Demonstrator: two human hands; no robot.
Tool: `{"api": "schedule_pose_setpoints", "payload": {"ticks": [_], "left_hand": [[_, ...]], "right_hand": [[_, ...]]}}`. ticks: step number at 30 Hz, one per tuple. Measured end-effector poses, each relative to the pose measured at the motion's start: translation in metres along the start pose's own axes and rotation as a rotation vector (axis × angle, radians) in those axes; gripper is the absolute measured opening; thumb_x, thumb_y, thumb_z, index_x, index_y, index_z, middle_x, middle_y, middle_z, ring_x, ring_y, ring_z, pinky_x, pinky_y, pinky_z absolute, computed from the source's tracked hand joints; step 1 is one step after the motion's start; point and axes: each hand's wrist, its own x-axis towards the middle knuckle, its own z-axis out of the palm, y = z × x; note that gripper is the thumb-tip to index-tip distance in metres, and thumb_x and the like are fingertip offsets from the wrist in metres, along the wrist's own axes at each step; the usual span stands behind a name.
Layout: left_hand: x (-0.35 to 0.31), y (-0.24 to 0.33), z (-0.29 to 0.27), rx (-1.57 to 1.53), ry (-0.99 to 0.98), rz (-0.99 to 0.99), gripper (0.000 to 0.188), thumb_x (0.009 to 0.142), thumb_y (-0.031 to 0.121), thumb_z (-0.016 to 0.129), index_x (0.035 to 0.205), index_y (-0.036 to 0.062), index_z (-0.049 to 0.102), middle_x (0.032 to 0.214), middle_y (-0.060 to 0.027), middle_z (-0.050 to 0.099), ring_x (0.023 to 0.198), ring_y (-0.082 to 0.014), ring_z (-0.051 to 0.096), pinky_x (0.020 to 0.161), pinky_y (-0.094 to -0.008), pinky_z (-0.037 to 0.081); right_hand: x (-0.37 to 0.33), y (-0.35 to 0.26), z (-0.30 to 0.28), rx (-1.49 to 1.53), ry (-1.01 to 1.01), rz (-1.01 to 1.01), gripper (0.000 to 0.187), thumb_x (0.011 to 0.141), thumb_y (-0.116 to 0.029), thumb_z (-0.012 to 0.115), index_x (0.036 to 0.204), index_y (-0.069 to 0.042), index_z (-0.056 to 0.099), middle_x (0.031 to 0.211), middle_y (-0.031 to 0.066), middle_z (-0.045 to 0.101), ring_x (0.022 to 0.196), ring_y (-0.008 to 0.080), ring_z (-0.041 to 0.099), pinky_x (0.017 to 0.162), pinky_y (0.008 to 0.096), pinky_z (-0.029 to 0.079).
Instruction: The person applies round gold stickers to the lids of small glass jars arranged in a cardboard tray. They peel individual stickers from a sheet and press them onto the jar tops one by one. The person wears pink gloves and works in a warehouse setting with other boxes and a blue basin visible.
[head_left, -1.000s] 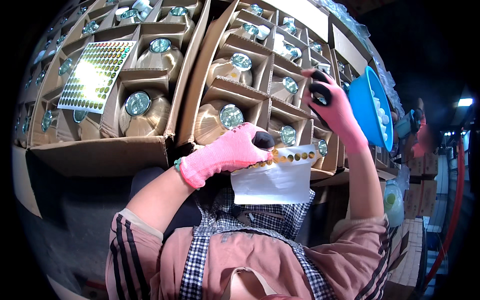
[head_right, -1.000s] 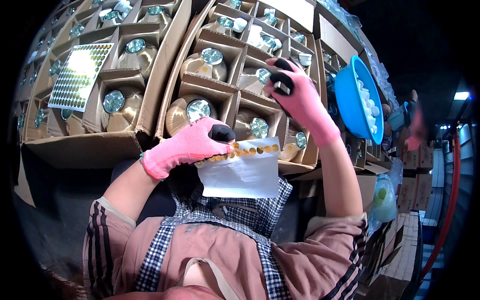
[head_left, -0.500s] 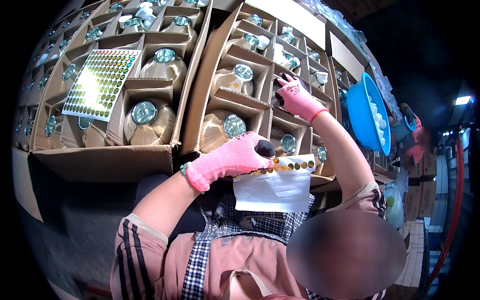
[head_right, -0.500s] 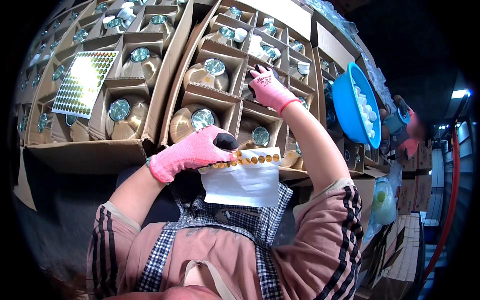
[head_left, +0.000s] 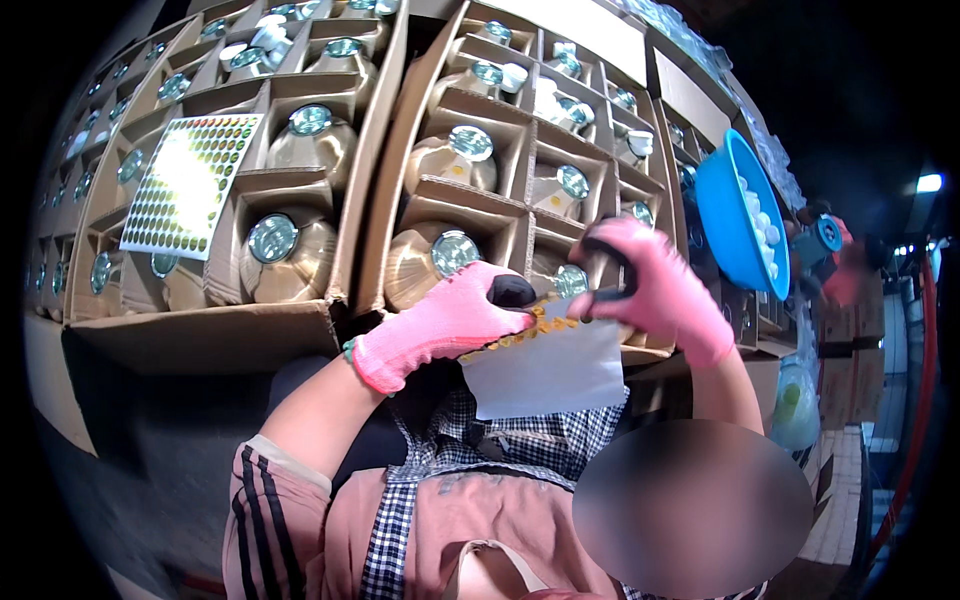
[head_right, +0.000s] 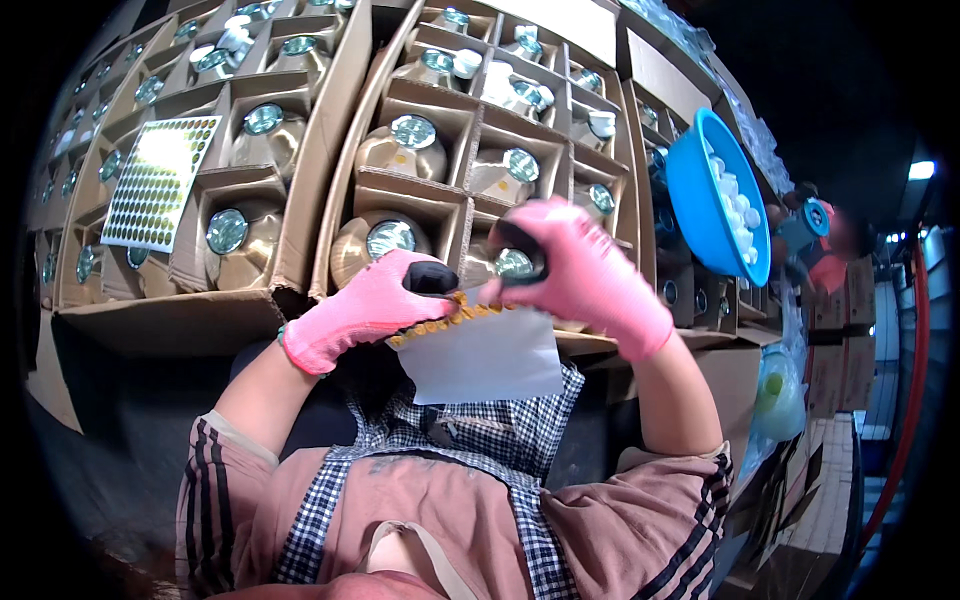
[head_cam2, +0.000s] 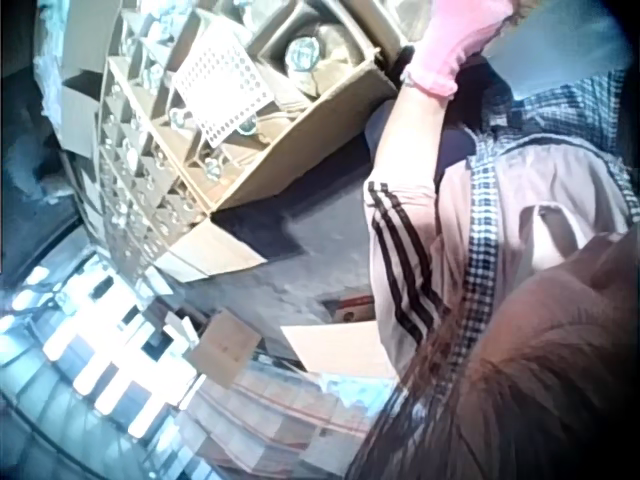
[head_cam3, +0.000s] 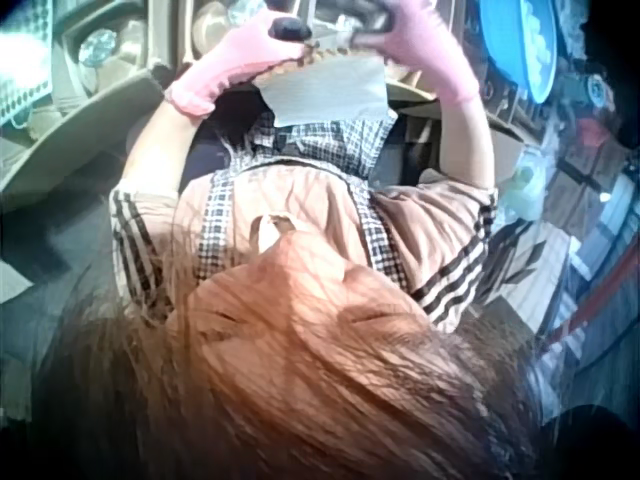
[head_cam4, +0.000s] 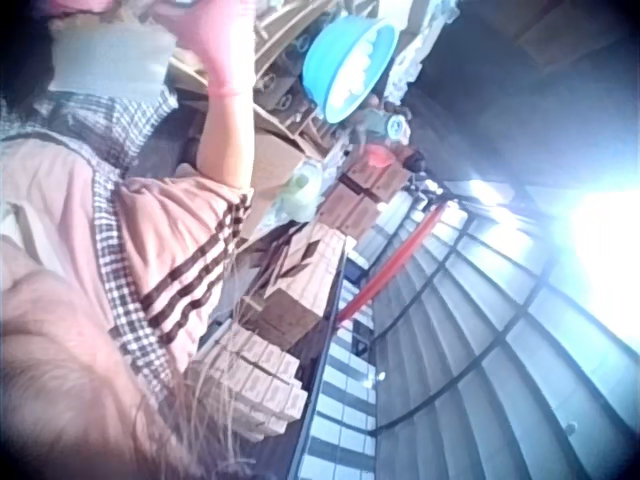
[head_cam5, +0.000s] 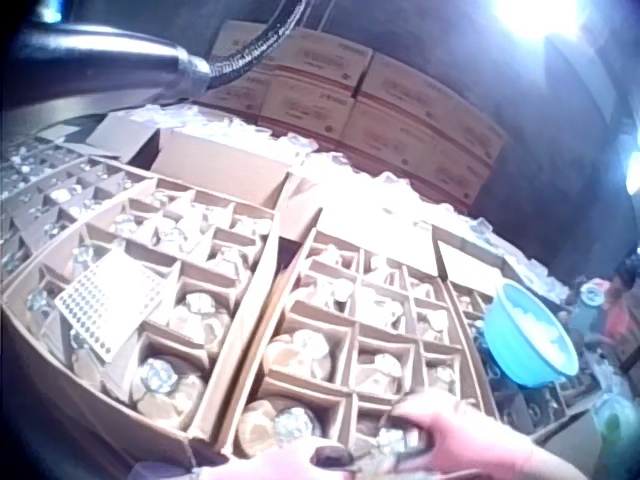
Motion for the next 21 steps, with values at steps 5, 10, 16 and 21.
{"api": "schedule_pose_setpoints", "payload": {"ticks": [5, 10, 16, 21], "left_hand": [[0.001, -0.001, 0.007, 0.024, 0.000, 0.042, 0.024, 0.072, 0.017, 0.069, 0.088, 0.0005, 0.061, 0.073, -0.0022, 0.059, 0.069, -0.0084, 0.052, 0.064, -0.0234, 0.043], [0.000, 0.001, 0.014, 0.125, 0.073, 0.077, 0.022, 0.072, 0.017, 0.068, 0.083, -0.0007, 0.061, 0.068, -0.0013, 0.055, 0.067, -0.0072, 0.050, 0.062, -0.0233, 0.042], [0.000, 0.006, 0.016, 0.143, 0.087, 0.050, 0.020, 0.071, 0.014, 0.066, 0.082, -0.0012, 0.060, 0.067, -0.0022, 0.055, 0.062, -0.0070, 0.047, 0.057, -0.0235, 0.040], [0.000, -0.003, 0.017, 0.137, 0.084, 0.147, 0.018, 0.072, 0.012, 0.065, 0.082, -0.0018, 0.060, 0.068, -0.0023, 0.055, 0.064, -0.0071, 0.048, 0.059, -0.0232, 0.041]], "right_hand": [[-0.025, 0.005, 0.010, -0.007, -0.041, 0.145, 0.013, 0.068, -0.010, 0.063, 0.071, -0.001, 0.053, 0.068, 0.0136, 0.054, 0.071, 0.0312, 0.054, 0.072, 0.0365, 0.043], [-0.036, 0.003, 0.012, -0.268, 0.035, 0.036, 0.020, 0.065, -0.012, 0.066, 0.079, -0.003, 0.054, 0.081, 0.0125, 0.055, 0.086, 0.0305, 0.053, 0.081, 0.0388, 0.040], [-0.032, -0.007, 0.026, -0.314, 0.042, -0.054, 0.024, 0.066, -0.017, 0.066, 0.082, -0.003, 0.057, 0.084, 0.0123, 0.055, 0.092, 0.0289, 0.052, 0.085, 0.0402, 0.038], [-0.033, -0.005, 0.033, -0.314, -0.004, -0.010, 0.017, 0.070, -0.017, 0.063, 0.080, -0.004, 0.057, 0.078, 0.0110, 0.056, 0.087, 0.0286, 0.053, 0.084, 0.0395, 0.038]]}}
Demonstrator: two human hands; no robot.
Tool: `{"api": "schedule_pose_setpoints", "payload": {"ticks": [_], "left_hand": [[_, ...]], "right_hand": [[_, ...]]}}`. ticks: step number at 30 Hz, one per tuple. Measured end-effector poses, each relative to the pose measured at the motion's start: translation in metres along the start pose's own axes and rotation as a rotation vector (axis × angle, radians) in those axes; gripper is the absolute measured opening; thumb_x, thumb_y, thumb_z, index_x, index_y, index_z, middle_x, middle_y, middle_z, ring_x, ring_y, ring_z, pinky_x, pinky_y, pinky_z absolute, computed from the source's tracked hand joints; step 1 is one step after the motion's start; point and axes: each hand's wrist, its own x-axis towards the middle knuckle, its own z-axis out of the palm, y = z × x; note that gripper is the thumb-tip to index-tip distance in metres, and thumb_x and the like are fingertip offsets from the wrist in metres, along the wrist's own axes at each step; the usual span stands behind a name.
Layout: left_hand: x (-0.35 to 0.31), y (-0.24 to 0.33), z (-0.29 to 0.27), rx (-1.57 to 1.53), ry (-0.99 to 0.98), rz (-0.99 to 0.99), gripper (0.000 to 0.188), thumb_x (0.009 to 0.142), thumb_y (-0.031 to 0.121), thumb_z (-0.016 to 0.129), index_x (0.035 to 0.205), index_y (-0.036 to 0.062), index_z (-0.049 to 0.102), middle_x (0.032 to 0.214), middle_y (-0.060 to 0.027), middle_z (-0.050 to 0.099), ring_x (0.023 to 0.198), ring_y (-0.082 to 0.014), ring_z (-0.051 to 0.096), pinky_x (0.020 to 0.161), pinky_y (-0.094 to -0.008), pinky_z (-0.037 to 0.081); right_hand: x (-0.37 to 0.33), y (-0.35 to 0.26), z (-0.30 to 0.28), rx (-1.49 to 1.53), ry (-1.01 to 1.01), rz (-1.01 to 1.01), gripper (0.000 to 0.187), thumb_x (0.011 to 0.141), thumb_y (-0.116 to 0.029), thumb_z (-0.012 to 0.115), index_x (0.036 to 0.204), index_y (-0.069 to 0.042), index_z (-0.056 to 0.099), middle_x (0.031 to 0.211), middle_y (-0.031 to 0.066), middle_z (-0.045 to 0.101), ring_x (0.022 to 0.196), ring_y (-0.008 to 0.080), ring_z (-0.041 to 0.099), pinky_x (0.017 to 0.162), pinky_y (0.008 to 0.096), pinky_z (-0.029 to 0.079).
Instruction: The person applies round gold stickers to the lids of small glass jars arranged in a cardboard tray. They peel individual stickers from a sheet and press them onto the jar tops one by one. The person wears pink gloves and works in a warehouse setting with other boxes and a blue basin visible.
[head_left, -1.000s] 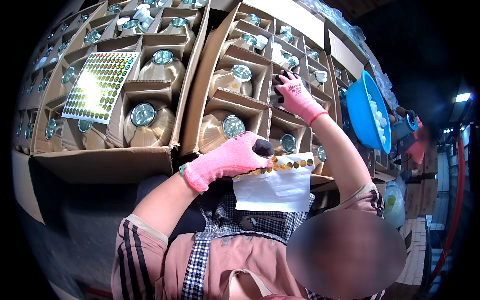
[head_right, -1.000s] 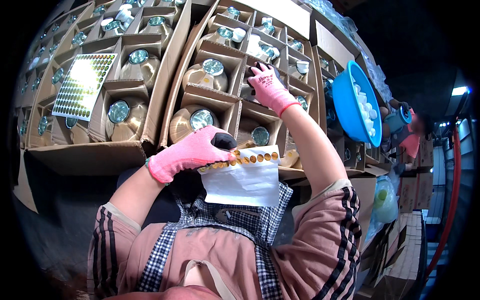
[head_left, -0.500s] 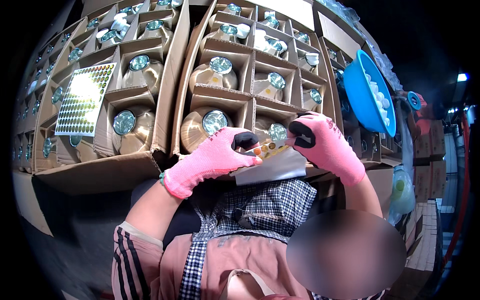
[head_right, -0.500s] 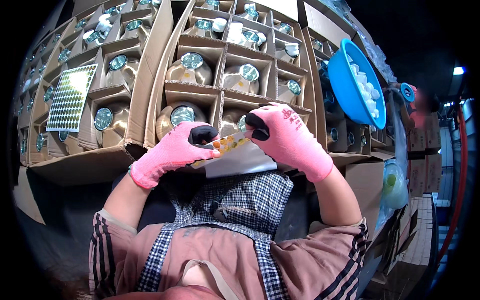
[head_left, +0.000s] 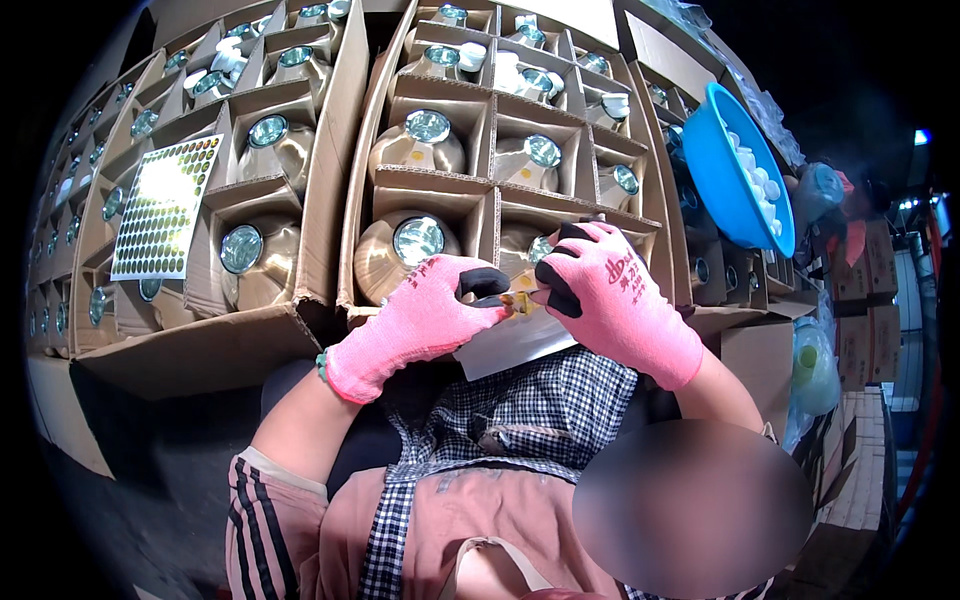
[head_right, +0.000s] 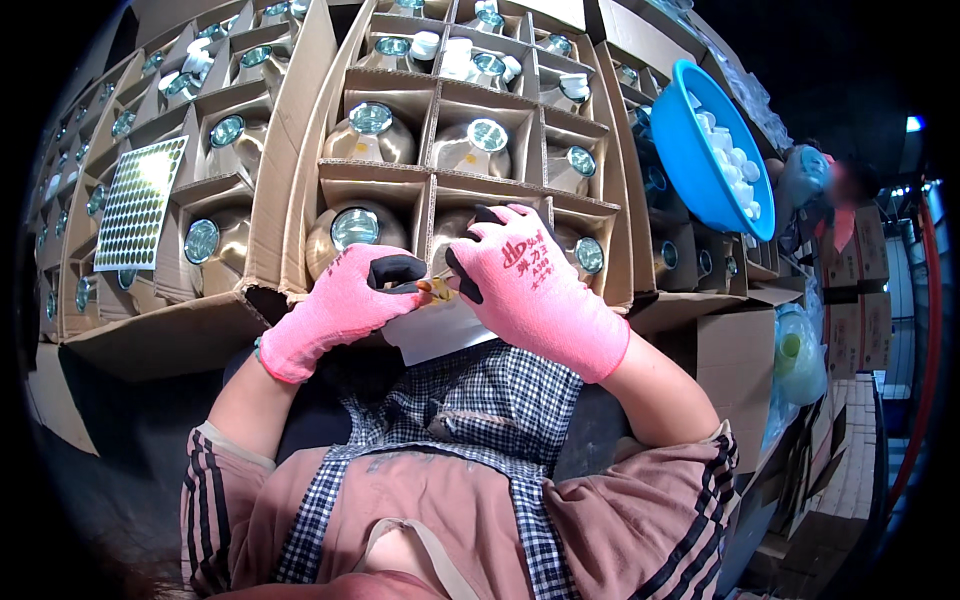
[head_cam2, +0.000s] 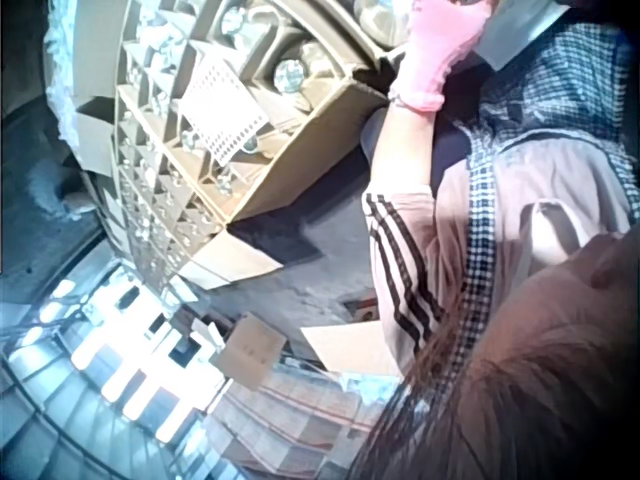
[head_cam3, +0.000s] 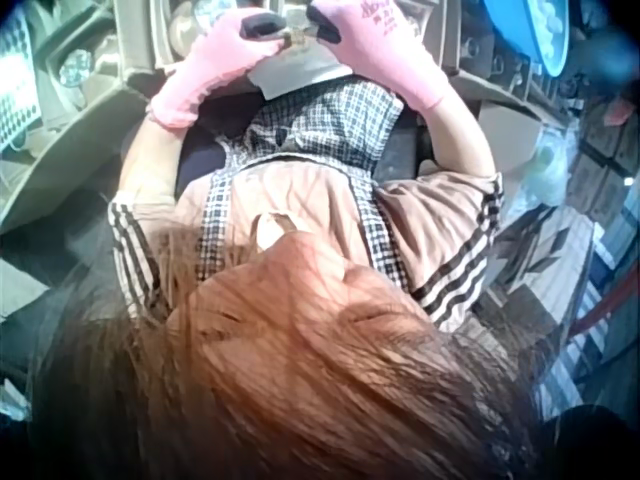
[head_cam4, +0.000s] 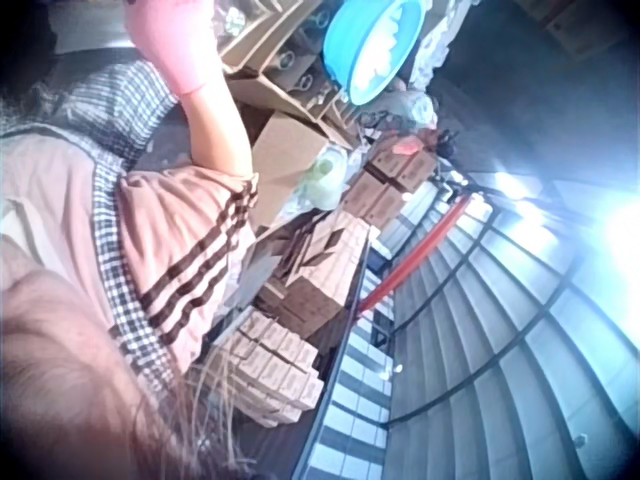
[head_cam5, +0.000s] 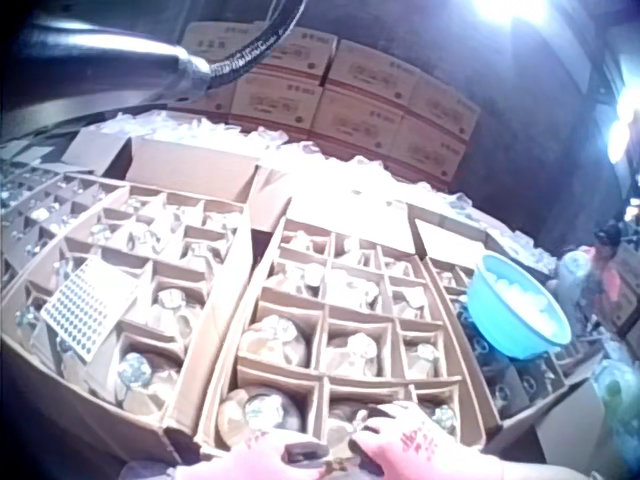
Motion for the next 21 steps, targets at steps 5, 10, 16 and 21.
{"api": "schedule_pose_setpoints", "payload": {"ticks": [5, 10, 16, 21], "left_hand": [[-0.002, -0.002, -0.001, -0.094, 0.029, 0.005, 0.019, 0.072, 0.011, 0.065, 0.085, -0.0011, 0.060, 0.076, -0.0040, 0.058, 0.071, -0.0076, 0.052, 0.065, -0.0228, 0.042], [-0.005, 0.009, -0.008, -0.071, 0.029, -0.026, 0.019, 0.072, 0.009, 0.065, 0.087, -0.0006, 0.061, 0.079, -0.0046, 0.059, 0.076, -0.0077, 0.054, 0.069, -0.0227, 0.043], [-0.006, 0.007, -0.007, -0.083, 0.022, -0.022, 0.019, 0.072, 0.008, 0.065, 0.088, -0.0011, 0.060, 0.080, -0.0042, 0.059, 0.076, -0.0078, 0.054, 0.070, -0.0228, 0.043], [-0.006, 0.007, -0.003, -0.159, 0.022, -0.062, 0.018, 0.071, 0.007, 0.066, 0.087, -0.0011, 0.060, 0.079, -0.0037, 0.060, 0.076, -0.0067, 0.054, 0.070, -0.0217, 0.043]], "right_hand": [[-0.001, -0.004, 0.000, -0.063, 0.038, 0.006, 0.017, 0.070, -0.016, 0.062, 0.080, -0.004, 0.057, 0.081, 0.0117, 0.056, 0.088, 0.0290, 0.053, 0.085, 0.0403, 0.037], [0.001, -0.006, -0.004, -0.029, 0.120, -0.034, 0.016, 0.070, -0.015, 0.062, 0.080, -0.004, 0.057, 0.088, 0.0129, 0.056, 0.094, 0.0297, 0.051, 0.086, 0.0410, 0.037], [-0.003, -0.006, -0.005, -0.008, 0.099, -0.091, 0.017, 0.067, -0.011, 0.062, 0.082, -0.006, 0.057, 0.090, 0.0115, 0.055, 0.099, 0.0298, 0.050, 0.091, 0.0451, 0.034], [-0.008, -0.003, -0.001, -0.051, 0.120, -0.126, 0.018, 0.064, -0.011, 0.063, 0.081, -0.007, 0.057, 0.089, 0.0091, 0.054, 0.102, 0.0295, 0.048, 0.093, 0.0469, 0.033]]}}
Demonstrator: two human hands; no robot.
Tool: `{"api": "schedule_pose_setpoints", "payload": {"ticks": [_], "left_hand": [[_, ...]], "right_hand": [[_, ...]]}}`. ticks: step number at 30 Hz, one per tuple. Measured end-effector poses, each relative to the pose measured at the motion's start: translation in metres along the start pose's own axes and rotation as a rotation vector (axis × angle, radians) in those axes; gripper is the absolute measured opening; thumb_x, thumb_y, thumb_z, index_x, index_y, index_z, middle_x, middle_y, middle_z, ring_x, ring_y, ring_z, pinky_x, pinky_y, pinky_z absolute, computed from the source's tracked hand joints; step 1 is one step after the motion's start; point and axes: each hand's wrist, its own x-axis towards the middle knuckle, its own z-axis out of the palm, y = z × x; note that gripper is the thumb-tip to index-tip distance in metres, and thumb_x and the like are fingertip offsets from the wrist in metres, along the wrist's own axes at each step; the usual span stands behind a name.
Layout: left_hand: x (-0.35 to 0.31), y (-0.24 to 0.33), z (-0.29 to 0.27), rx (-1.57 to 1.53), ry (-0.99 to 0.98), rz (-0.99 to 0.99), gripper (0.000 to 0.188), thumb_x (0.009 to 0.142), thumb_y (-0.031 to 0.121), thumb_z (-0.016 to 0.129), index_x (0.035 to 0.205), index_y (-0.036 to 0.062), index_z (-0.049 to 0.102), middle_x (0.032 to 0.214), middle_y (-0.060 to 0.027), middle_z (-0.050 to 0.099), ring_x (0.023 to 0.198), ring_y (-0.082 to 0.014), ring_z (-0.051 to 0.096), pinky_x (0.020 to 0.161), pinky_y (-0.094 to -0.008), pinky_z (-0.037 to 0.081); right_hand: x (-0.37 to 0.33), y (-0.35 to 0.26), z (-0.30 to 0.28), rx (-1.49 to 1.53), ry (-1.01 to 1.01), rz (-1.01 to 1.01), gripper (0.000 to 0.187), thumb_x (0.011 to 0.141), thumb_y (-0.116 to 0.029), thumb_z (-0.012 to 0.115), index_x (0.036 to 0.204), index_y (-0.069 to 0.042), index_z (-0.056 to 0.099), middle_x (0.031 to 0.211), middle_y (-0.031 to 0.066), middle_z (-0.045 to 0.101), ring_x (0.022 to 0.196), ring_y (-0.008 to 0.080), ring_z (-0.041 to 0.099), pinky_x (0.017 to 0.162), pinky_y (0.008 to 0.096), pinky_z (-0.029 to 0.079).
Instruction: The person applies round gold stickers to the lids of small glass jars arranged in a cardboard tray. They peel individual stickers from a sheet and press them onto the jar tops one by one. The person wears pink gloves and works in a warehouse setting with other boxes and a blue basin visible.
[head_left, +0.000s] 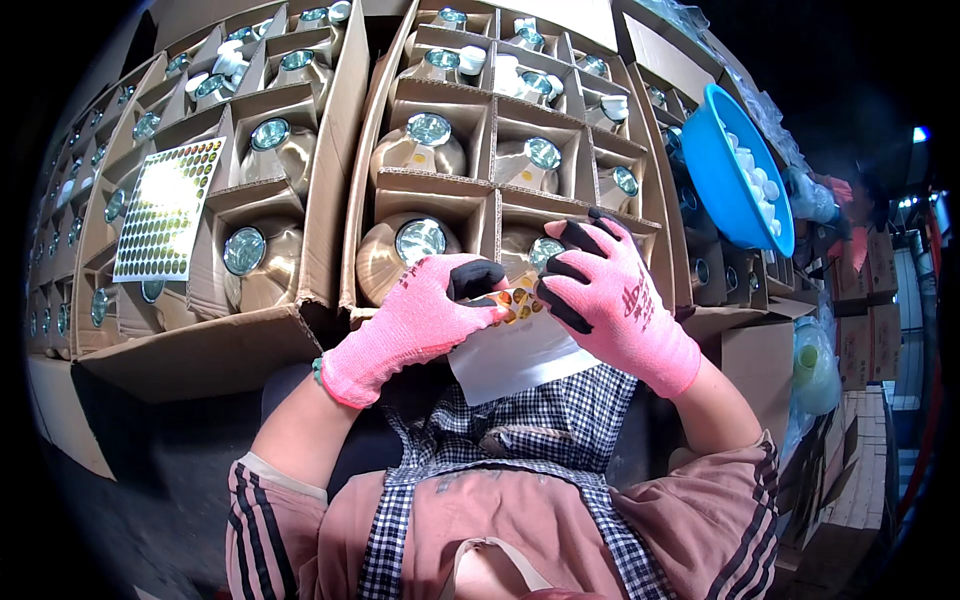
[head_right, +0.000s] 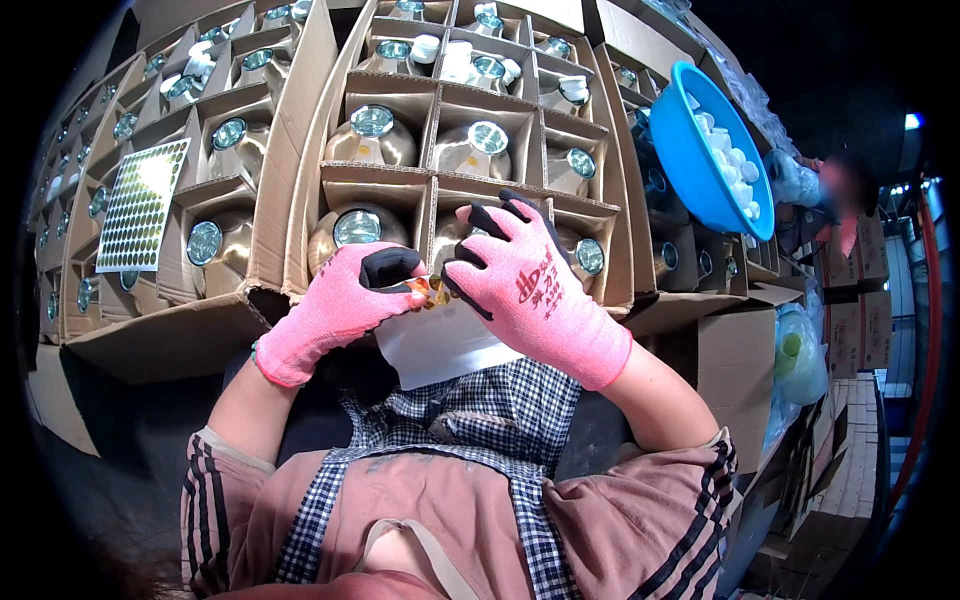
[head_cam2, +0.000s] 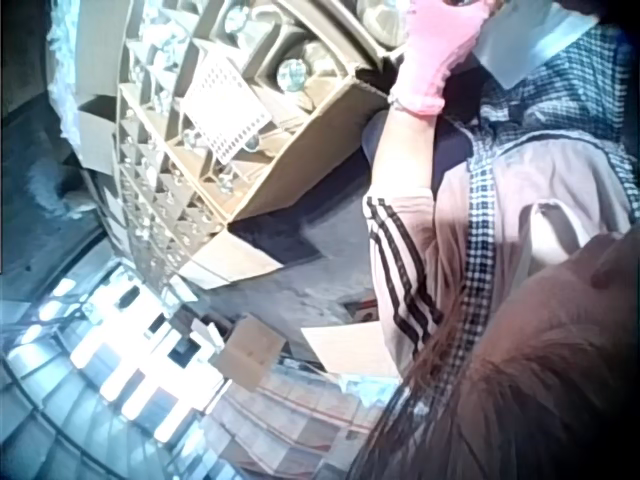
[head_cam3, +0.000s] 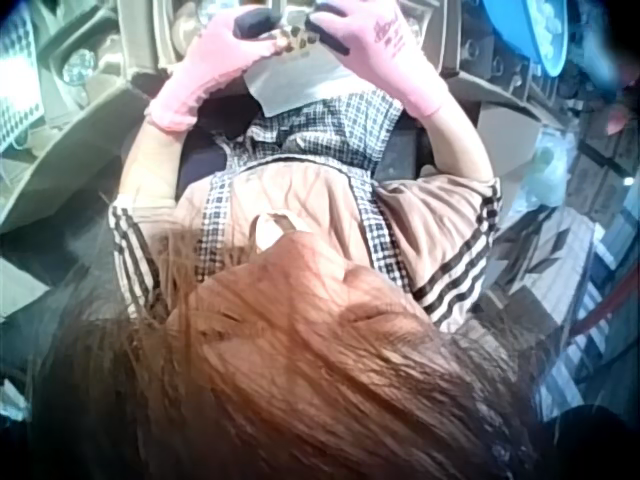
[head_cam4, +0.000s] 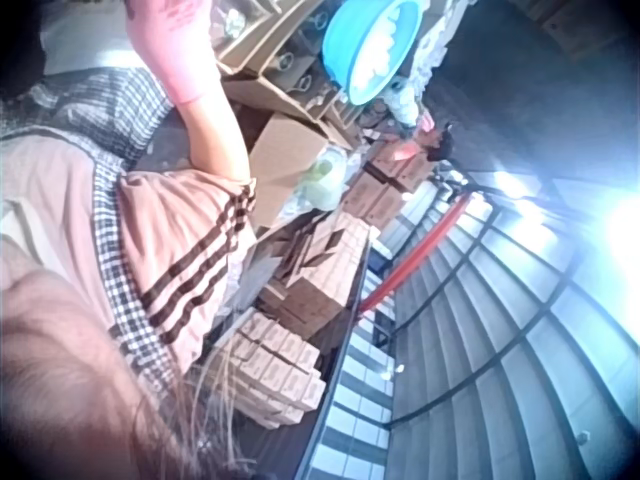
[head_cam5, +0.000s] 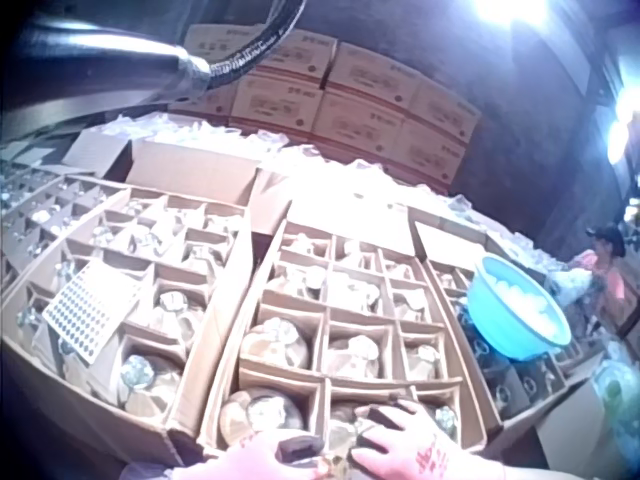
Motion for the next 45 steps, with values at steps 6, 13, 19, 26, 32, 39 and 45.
{"api": "schedule_pose_setpoints", "payload": {"ticks": [6, 13, 19, 26, 32, 39, 45], "left_hand": [[0.005, -0.006, 0.001, 0.093, 0.003, 0.014, 0.019, 0.069, 0.009, 0.066, 0.085, -0.0004, 0.060, 0.076, -0.0061, 0.059, 0.071, -0.0105, 0.054, 0.068, -0.0245, 0.043], [0.010, -0.001, 0.004, 0.160, -0.042, -0.010, 0.019, 0.068, 0.008, 0.066, 0.085, 0.0003, 0.060, 0.075, -0.0036, 0.060, 0.072, -0.0076, 0.053, 0.069, -0.0225, 0.043], [0.011, -0.002, 0.001, 0.156, -0.043, -0.025, 0.021, 0.069, 0.011, 0.066, 0.085, -0.0019, 0.060, 0.072, -0.0051, 0.058, 0.070, -0.0081, 0.052, 0.066, -0.0231, 0.043], [0.012, 0.000, -0.004, 0.091, -0.043, -0.052, 0.021, 0.070, 0.011, 0.067, 0.086, -0.0015, 0.061, 0.074, -0.0029, 0.059, 0.070, -0.0069, 0.052, 0.066, -0.0225, 0.043], [0.014, -0.001, -0.004, 0.062, -0.072, -0.057, 0.020, 0.071, 0.009, 0.067, 0.087, -0.0010, 0.061, 0.079, -0.0017, 0.059, 0.074, -0.0065, 0.053, 0.068, -0.0204, 0.042], [0.012, -0.006, -0.004, 0.033, -0.053, -0.028, 0.022, 0.070, 0.009, 0.067, 0.088, -0.0015, 0.060, 0.078, -0.0021, 0.059, 0.072, -0.0056, 0.052, 0.064, -0.0207, 0.042], [0.009, -0.010, -0.004, -0.006, -0.025, -0.042, 0.019, 0.071, 0.008, 0.066, 0.087, 0.0000, 0.060, 0.078, -0.0020, 0.059, 0.074, -0.0056, 0.052, 0.068, -0.0213, 0.043]], "right_hand": [[-0.009, 0.023, -0.004, 0.248, 0.207, 0.011, 0.020, 0.061, -0.005, 0.065, 0.078, -0.007, 0.056, 0.091, 0.0074, 0.056, 0.099, 0.0261, 0.052, 0.089, 0.0407, 0.037], [-0.049, 0.194, 0.036, -0.230, 0.052, 0.517, 0.017, 0.068, -0.017, 0.064, 0.081, -0.007, 0.064, 0.114, 0.0121, 0.052, 0.110, 0.0321, 0.044, 0.093, 0.0393, 0.036], [-0.024, 0.210, 0.077, -0.305, -0.194, 0.320, 0.019, 0.066, -0.020, 0.065, 0.082, -0.009, 0.065, 0.121, 0.0129, 0.046, 0.118, 0.0339, 0.035, 0.098, 0.0443, 0.028], [-0.006, 0.210, 0.078, -0.512, -0.404, 0.225, 0.018, 0.066, -0.016, 0.063, 0.083, -0.009, 0.065, 0.121, 0.0138, 0.046, 0.122, 0.0323, 0.032, 0.101, 0.0463, 0.025], [-0.005, 0.214, 0.081, -0.578, -0.365, 0.270, 0.021, 0.067, -0.011, 0.059, 0.088, -0.014, 0.064, 0.120, 0.0112, 0.048, 0.119, 0.0321, 0.036, 0.099, 0.0471, 0.026], [0.019, 0.099, 0.005, -0.039, 0.433, 0.311, 0.011, 0.070, -0.001, 0.060, 0.080, 0.000, 0.057, 0.095, 0.0116, 0.059, 0.095, 0.0308, 0.053, 0.082, 0.0350, 0.042], [0.017, 0.010, 0.000, 0.050, -0.030, 0.102, 0.020, 0.067, -0.015, 0.066, 0.080, -0.002, 0.058, 0.084, 0.0113, 0.057, 0.092, 0.0288, 0.053, 0.086, 0.0381, 0.038]]}}
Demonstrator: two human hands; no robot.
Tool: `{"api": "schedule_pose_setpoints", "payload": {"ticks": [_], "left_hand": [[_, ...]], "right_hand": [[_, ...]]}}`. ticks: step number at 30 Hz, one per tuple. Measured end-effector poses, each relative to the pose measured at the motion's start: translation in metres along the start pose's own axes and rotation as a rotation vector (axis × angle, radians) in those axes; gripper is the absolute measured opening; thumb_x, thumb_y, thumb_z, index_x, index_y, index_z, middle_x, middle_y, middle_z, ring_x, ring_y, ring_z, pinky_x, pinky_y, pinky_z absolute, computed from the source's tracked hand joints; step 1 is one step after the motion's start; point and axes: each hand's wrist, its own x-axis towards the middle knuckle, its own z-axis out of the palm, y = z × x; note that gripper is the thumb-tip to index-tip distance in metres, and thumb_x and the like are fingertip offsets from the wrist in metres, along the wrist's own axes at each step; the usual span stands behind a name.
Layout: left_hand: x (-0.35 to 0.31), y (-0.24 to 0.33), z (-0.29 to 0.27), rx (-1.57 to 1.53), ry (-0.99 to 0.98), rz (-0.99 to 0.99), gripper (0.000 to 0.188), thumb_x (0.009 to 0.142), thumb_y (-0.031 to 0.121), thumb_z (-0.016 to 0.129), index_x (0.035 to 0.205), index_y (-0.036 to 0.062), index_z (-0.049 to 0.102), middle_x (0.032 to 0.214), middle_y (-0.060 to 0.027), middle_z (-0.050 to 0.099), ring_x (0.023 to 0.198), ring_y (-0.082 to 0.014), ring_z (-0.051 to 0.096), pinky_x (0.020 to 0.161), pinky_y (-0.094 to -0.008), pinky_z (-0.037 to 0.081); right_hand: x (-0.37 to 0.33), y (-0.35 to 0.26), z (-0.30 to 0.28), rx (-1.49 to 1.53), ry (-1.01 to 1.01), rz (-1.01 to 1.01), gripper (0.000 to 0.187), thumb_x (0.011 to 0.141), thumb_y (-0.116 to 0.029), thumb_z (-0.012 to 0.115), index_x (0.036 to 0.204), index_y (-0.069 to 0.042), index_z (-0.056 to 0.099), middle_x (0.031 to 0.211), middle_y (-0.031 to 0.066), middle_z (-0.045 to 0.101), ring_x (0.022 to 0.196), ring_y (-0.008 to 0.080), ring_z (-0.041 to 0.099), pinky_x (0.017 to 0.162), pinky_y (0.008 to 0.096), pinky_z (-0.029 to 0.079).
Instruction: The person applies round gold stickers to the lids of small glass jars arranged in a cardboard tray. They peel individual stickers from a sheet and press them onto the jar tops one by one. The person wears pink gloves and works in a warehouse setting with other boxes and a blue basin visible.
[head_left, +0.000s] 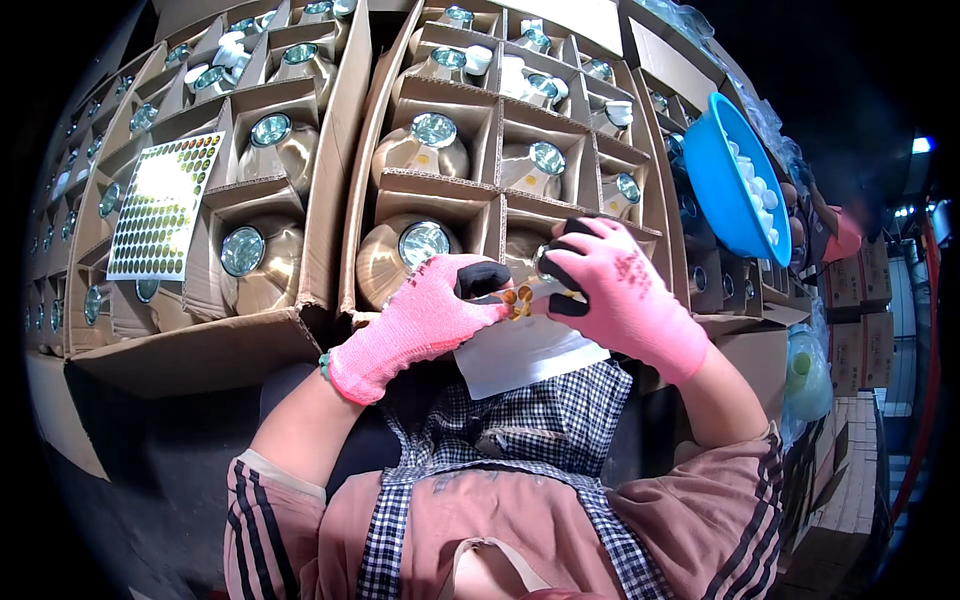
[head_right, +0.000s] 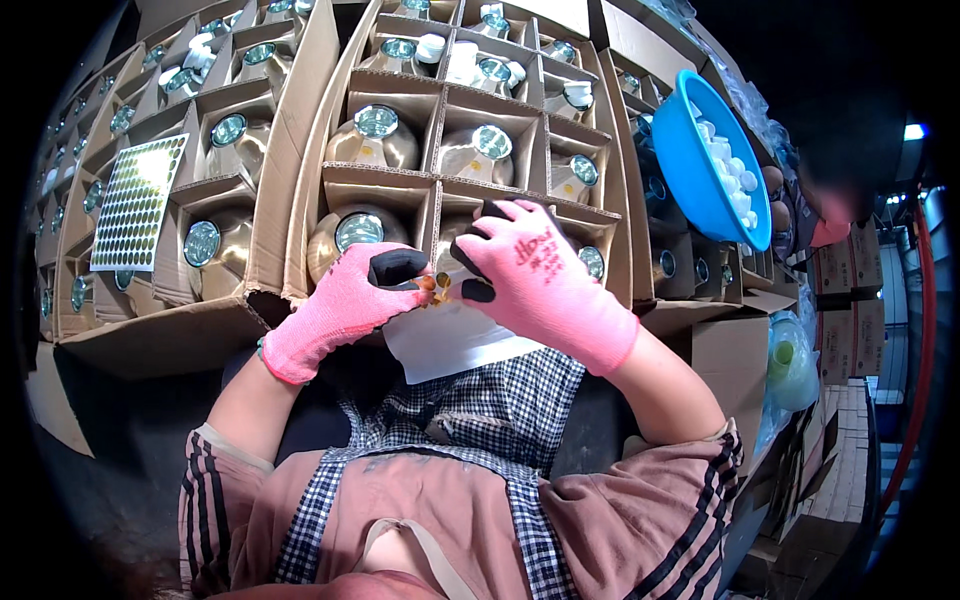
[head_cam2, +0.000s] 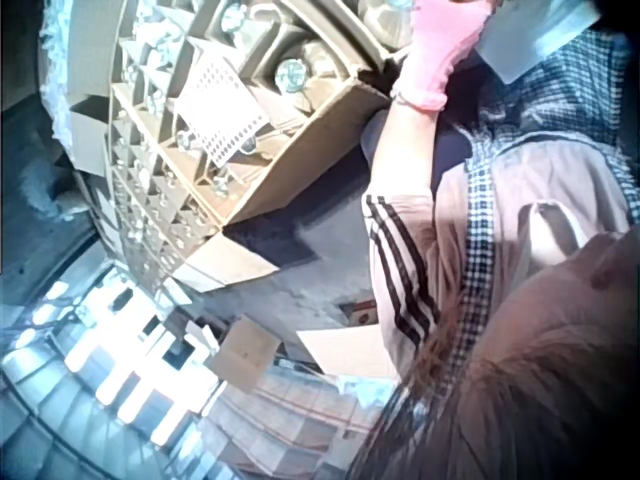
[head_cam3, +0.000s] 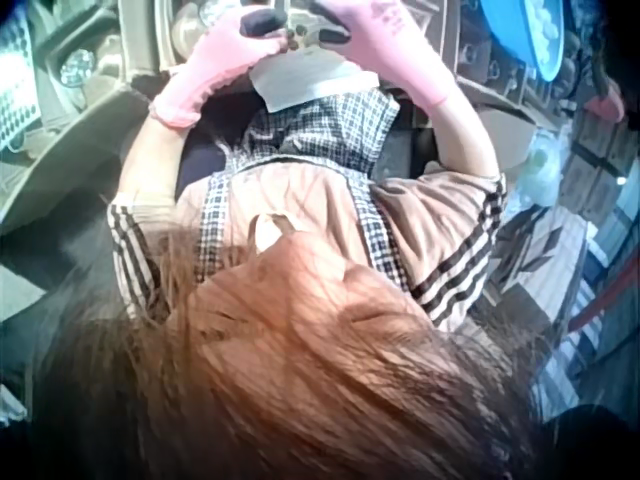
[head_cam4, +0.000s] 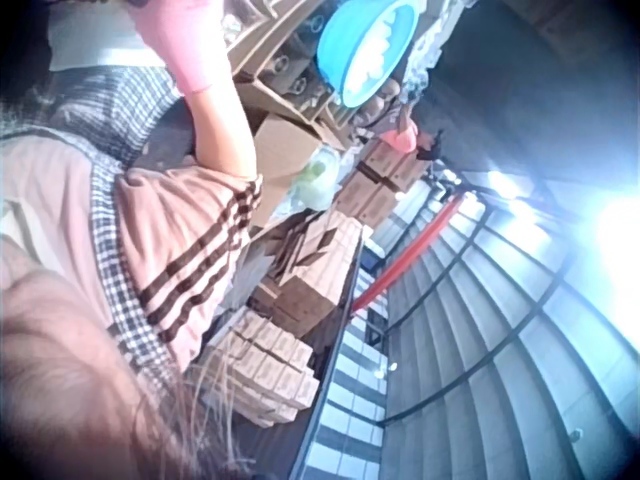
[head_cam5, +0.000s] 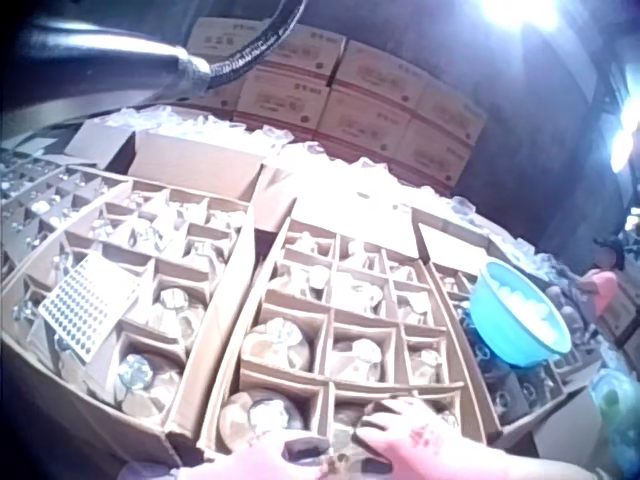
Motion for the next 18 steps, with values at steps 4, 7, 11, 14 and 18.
{"api": "schedule_pose_setpoints", "payload": {"ticks": [4, 7, 11, 14, 18], "left_hand": [[0.002, -0.002, 0.007, 0.061, 0.148, 0.162, 0.018, 0.071, 0.008, 0.067, 0.085, 0.0003, 0.060, 0.077, -0.0021, 0.060, 0.073, -0.0069, 0.053, 0.069, -0.0226, 0.043], [0.001, -0.002, 0.008, 0.147, 0.197, 0.203, 0.016, 0.070, 0.008, 0.067, 0.082, -0.0001, 0.061, 0.074, -0.0036, 0.061, 0.070, -0.0090, 0.054, 0.067, -0.0239, 0.044], [0.001, -0.006, 0.010, 0.194, 0.234, 0.271, 0.014, 0.069, 0.007, 0.067, 0.079, -0.0006, 0.061, 0.072, -0.0058, 0.062, 0.068, -0.0131, 0.057, 0.066, -0.0261, 0.045], [0.002, -0.004, 0.010, 0.169, 0.196, 0.300, 0.014, 0.069, 0.006, 0.066, 0.080, -0.0008, 0.061, 0.075, -0.0064, 0.061, 0.071, -0.0118, 0.057, 0.067, -0.0257, 0.045], [0.002, 0.004, 0.005, 0.156, 0.153, 0.241, 0.015, 0.069, 0.003, 0.067, 0.081, -0.0012, 0.061, 0.078, -0.0064, 0.061, 0.073, -0.0111, 0.056, 0.070, -0.0250, 0.045]], "right_hand": [[-0.003, 0.006, 0.008, -0.030, -0.008, 0.001, 0.013, 0.072, -0.015, 0.061, 0.076, -0.004, 0.056, 0.077, 0.0101, 0.056, 0.082, 0.0283, 0.054, 0.082, 0.0386, 0.039], [-0.007, 0.006, 0.008, 0.004, -0.029, 0.012, 0.014, 0.071, -0.015, 0.062, 0.076, -0.004, 0.056, 0.077, 0.0102, 0.056, 0.081, 0.0284, 0.054, 0.081, 0.0386, 0.039], [-0.006, 0.002, 0.003, 0.064, 0.016, -0.010, 0.014, 0.070, -0.016, 0.063, 0.075, -0.004, 0.056, 0.076, 0.0105, 0.057, 0.081, 0.0277, 0.054, 0.080, 0.0380, 0.039], [-0.007, 0.004, 0.002, 0.059, -0.032, 0.028, 0.012, 0.071, -0.015, 0.062, 0.074, -0.005, 0.056, 0.076, 0.0104, 0.056, 0.081, 0.0267, 0.054, 0.080, 0.0369, 0.039], [-0.011, 0.007, -0.001, 0.064, -0.016, 0.053, 0.013, 0.071, -0.015, 0.061, 0.073, -0.004, 0.055, 0.076, 0.0102, 0.056, 0.081, 0.0271, 0.054, 0.079, 0.0372, 0.039]]}}
